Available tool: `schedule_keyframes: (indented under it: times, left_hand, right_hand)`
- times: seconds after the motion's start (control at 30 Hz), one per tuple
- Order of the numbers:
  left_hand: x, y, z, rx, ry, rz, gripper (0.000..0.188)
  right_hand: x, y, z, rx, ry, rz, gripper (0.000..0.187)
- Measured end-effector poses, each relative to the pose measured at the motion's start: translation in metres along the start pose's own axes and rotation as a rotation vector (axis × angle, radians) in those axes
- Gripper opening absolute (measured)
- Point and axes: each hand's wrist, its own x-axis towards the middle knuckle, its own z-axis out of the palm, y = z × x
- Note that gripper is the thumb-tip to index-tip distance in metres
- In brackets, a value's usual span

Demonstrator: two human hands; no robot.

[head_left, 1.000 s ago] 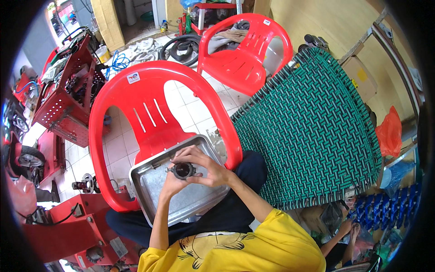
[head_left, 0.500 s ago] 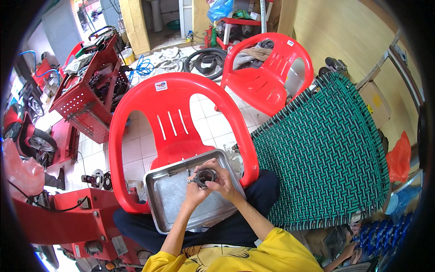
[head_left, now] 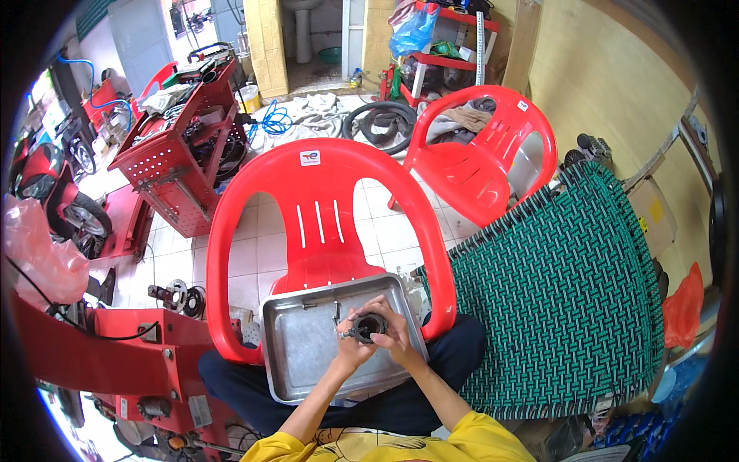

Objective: The person removes screws and pins from a cylindrical mechanical component in a metal tray by hand and using a thin metal rod.

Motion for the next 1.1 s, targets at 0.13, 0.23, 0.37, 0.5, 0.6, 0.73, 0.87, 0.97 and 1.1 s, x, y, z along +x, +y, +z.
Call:
schedule_keyframes:
  times: [0.13, 0.23, 0.37, 0.5, 0.6, 0.73, 0.87, 0.97, 1.1]
  left_hand:
    - [0.005, 0.009, 0.007, -0.071, 0.083, -0.024, 0.040]
    - [0.005, 0.010, 0.007, -0.066, 0.076, -0.043, 0.039]
    - [0.005, 0.005, 0.002, -0.152, 0.103, -0.023, 0.032]
    - [0.007, 0.005, 0.004, -0.144, 0.081, -0.035, 0.028]
    - [-0.001, -0.003, -0.002, -0.134, 0.049, -0.017, 0.027]
    - [-0.012, -0.006, -0.004, -0.230, 0.046, -0.014, 0.026]
    - [-0.027, -0.012, -0.019, -0.624, 0.255, -0.244, 0.023]
    - [-0.020, 0.010, -0.039, -0.567, 0.388, -0.138, 0.020]
    - [-0.010, 0.028, -0.089, -0.270, 0.391, -0.098, 0.014]
  right_hand:
    - [-0.003, 0.002, -0.002, 0.024, 0.017, 0.040, 0.058]
    - [-0.002, -0.008, -0.002, -0.044, 0.017, 0.088, 0.060]
    - [0.009, -0.016, 0.002, -0.257, -0.063, 0.000, 0.064]
    - [0.008, -0.008, 0.003, -0.187, -0.042, -0.002, 0.068]
    - [0.006, -0.008, 0.009, -0.151, -0.048, -0.004, 0.068]
    - [0.002, -0.014, 0.014, -0.229, -0.120, -0.018, 0.068]
    - [0.016, -0.030, 0.018, -0.514, -0.283, -0.174, 0.084]
    - [0.003, -0.019, -0.002, -0.401, -0.141, -0.036, 0.072]
    - [-0.009, 0.013, -0.029, -0.612, -0.051, 0.304, 0.051]
